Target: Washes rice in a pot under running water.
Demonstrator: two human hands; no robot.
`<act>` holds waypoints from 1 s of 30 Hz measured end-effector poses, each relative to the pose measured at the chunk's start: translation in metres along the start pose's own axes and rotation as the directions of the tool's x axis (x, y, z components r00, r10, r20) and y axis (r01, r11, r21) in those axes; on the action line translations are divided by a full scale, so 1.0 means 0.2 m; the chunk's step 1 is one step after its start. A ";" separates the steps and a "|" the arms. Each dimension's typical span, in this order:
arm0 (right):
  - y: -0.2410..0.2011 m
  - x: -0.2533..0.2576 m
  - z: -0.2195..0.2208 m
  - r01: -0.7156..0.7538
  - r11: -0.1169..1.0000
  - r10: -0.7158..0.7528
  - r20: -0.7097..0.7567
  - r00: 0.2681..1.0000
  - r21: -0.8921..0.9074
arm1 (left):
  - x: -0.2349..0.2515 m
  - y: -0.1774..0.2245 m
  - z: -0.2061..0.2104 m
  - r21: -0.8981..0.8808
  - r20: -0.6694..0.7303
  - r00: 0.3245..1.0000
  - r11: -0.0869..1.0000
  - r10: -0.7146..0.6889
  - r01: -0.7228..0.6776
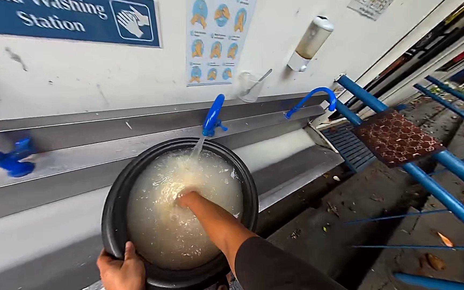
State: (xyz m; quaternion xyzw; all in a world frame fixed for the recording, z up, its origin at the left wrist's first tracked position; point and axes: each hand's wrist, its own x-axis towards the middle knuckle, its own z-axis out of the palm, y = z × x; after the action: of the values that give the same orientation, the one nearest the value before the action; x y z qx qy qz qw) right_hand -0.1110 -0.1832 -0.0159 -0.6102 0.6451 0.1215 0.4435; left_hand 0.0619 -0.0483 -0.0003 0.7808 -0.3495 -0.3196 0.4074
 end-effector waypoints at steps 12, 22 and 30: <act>0.44 -0.05 -0.28 -0.262 0.965 0.263 -0.037 0.964 0.031 | 0.00 0.03 0.00 0.011 -0.027 0.999 0.999 -0.037 0.037; 0.40 -0.37 0.10 -0.286 0.762 0.360 -0.012 0.933 0.581 | -0.01 0.05 -0.01 0.050 -0.024 0.999 0.998 -0.045 0.046; 0.16 -0.18 0.37 0.037 0.736 -0.073 0.025 0.997 0.676 | 0.01 0.04 -0.01 0.053 -0.025 0.998 0.997 -0.049 0.051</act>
State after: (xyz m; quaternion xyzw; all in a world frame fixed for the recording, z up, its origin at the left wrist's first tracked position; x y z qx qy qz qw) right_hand -0.1134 -0.0998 -0.0464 -0.4239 0.6158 -0.1184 0.6535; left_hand 0.0621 -0.0517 0.0070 0.8037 -0.3335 -0.3110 0.3822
